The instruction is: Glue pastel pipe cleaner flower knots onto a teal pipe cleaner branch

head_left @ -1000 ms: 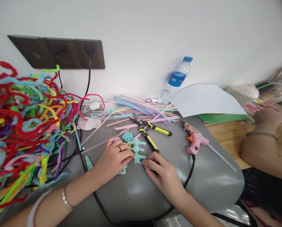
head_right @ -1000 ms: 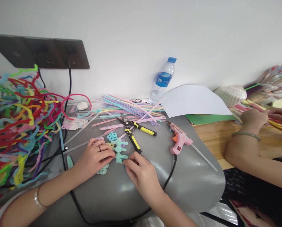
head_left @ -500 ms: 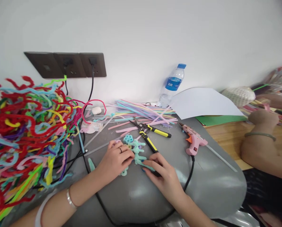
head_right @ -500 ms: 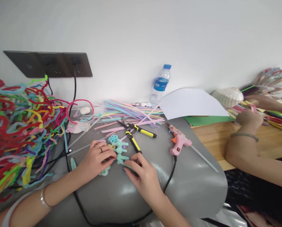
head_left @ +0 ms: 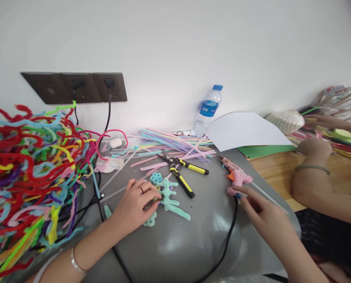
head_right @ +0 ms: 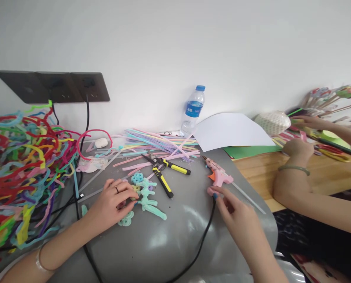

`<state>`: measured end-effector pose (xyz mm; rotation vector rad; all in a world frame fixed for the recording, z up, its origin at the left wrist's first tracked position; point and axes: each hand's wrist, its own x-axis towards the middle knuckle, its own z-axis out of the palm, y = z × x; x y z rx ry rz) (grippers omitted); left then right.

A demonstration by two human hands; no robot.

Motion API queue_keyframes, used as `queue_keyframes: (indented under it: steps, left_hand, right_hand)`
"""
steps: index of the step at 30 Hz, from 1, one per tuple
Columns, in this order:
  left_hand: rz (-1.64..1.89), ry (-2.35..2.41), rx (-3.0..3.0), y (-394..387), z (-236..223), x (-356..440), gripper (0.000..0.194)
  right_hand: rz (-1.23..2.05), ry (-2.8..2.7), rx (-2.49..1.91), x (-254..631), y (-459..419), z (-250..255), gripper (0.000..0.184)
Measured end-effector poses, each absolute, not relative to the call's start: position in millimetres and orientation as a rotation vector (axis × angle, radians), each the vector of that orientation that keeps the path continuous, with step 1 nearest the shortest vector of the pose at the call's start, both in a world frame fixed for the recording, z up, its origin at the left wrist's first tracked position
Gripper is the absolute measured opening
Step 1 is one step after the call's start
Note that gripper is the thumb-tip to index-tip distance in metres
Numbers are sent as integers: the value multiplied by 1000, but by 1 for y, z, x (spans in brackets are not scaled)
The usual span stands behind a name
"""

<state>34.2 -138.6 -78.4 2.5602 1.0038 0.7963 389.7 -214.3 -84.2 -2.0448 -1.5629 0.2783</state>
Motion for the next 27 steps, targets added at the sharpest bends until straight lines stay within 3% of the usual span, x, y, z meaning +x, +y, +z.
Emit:
queue_keyframes:
  steps: [3,10,17,27]
  left_hand:
    - [771,994,2560,-138,-79,33,15]
    - [734,1027,2546,-139,-81,31,12]
    - [675,1043,2516,-139,-86,31,15]
    - [703,1027,2517,-139,-88,32,13]
  right_hand:
    - [335,-1621,-2064,389,-209,-94,45]
    - [320,-1441,-2100,380,-200,-93,35]
    - [589,-792,-1620,391,-206,-110,45]
    - [526,-583,-1309,375,-219,-113,25]
